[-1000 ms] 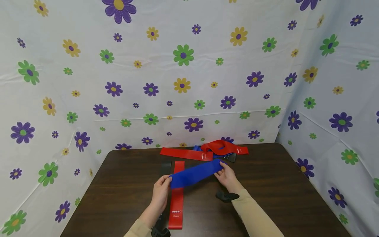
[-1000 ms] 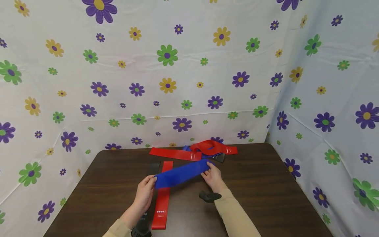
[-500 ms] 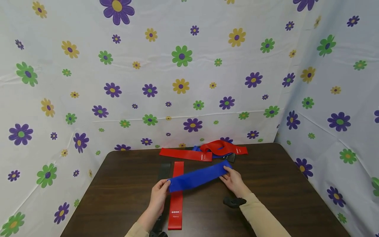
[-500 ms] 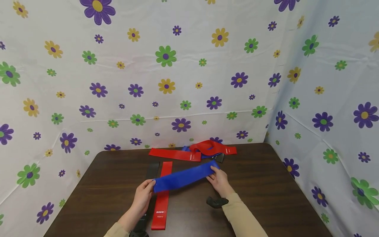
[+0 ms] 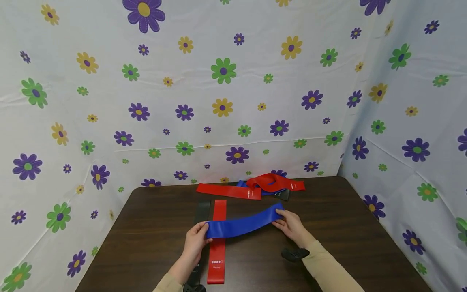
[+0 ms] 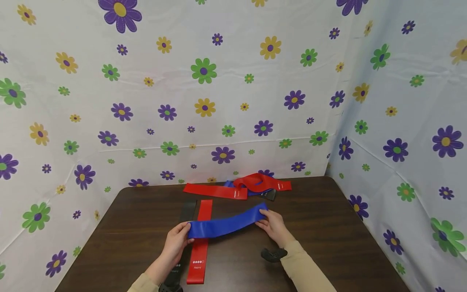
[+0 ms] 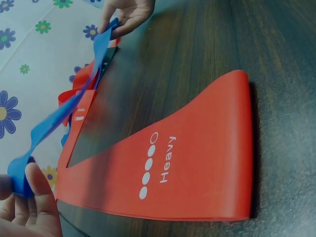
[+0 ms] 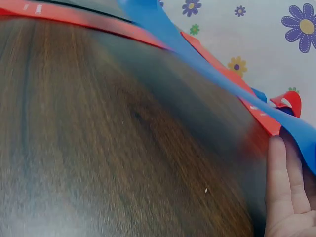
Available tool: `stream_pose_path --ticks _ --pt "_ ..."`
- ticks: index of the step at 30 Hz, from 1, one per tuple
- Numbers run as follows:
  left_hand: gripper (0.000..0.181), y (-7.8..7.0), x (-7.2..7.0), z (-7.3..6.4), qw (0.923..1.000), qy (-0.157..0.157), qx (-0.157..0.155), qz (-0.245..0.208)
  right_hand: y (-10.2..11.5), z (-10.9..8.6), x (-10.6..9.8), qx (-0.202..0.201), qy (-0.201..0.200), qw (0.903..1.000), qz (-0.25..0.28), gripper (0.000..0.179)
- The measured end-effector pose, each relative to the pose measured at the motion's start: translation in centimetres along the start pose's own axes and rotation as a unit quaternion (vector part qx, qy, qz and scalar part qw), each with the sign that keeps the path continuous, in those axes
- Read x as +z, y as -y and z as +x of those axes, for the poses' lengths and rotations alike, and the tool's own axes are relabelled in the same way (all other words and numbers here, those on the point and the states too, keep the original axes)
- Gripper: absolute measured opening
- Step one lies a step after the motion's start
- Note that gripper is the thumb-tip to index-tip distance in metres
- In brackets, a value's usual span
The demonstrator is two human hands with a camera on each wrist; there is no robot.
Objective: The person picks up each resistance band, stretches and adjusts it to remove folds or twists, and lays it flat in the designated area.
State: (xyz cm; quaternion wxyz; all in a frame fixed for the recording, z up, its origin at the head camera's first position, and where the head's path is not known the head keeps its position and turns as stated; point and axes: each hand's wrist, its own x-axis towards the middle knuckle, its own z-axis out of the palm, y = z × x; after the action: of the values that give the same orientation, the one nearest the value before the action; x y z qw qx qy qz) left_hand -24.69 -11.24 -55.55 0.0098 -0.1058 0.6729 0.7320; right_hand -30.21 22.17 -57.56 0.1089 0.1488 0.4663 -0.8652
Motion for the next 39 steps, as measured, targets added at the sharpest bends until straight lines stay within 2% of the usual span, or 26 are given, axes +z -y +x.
stream_pose_path --ticks 6,11,14,19,24,28,33,39 --pt "0.04 -0.3 -0.3 0.2 0.9995 -0.014 0.023 0.014 0.2 -0.1 -0.8 0.013 0.014 0.9998 -0.003 0.05" --pt "0.043 -0.4 -0.9 0.5 0.9988 -0.023 0.03 0.031 0.7 -0.6 -1.3 0.012 0.036 0.9981 -0.049 0.037" --pt "0.044 -0.5 -1.3 0.7 0.9985 -0.017 0.036 0.038 1.0 -0.8 -1.5 0.005 0.054 0.9954 -0.079 0.031" --pt "0.044 -0.9 -1.9 1.0 0.9976 0.005 0.051 0.047 1.7 -0.8 -1.7 -0.007 0.064 0.9905 -0.122 0.041" --pt "0.034 -1.4 -2.2 1.3 0.9954 0.014 0.062 0.072 2.4 -0.6 -1.9 -0.012 0.077 0.9847 -0.156 0.036" --pt "0.026 -1.9 -2.5 1.4 0.9932 0.002 0.074 0.09 3.1 -0.8 -2.2 -0.021 0.099 0.9762 -0.191 0.024" --pt "0.02 -2.3 -3.0 1.5 0.9881 -0.01 0.092 0.123 3.6 -1.1 -2.2 -0.048 0.105 0.9593 -0.258 0.024" --pt "0.022 -2.3 -3.4 1.5 0.9911 0.005 0.085 0.102 3.7 -1.3 -2.4 -0.071 0.093 0.9417 -0.316 0.025"
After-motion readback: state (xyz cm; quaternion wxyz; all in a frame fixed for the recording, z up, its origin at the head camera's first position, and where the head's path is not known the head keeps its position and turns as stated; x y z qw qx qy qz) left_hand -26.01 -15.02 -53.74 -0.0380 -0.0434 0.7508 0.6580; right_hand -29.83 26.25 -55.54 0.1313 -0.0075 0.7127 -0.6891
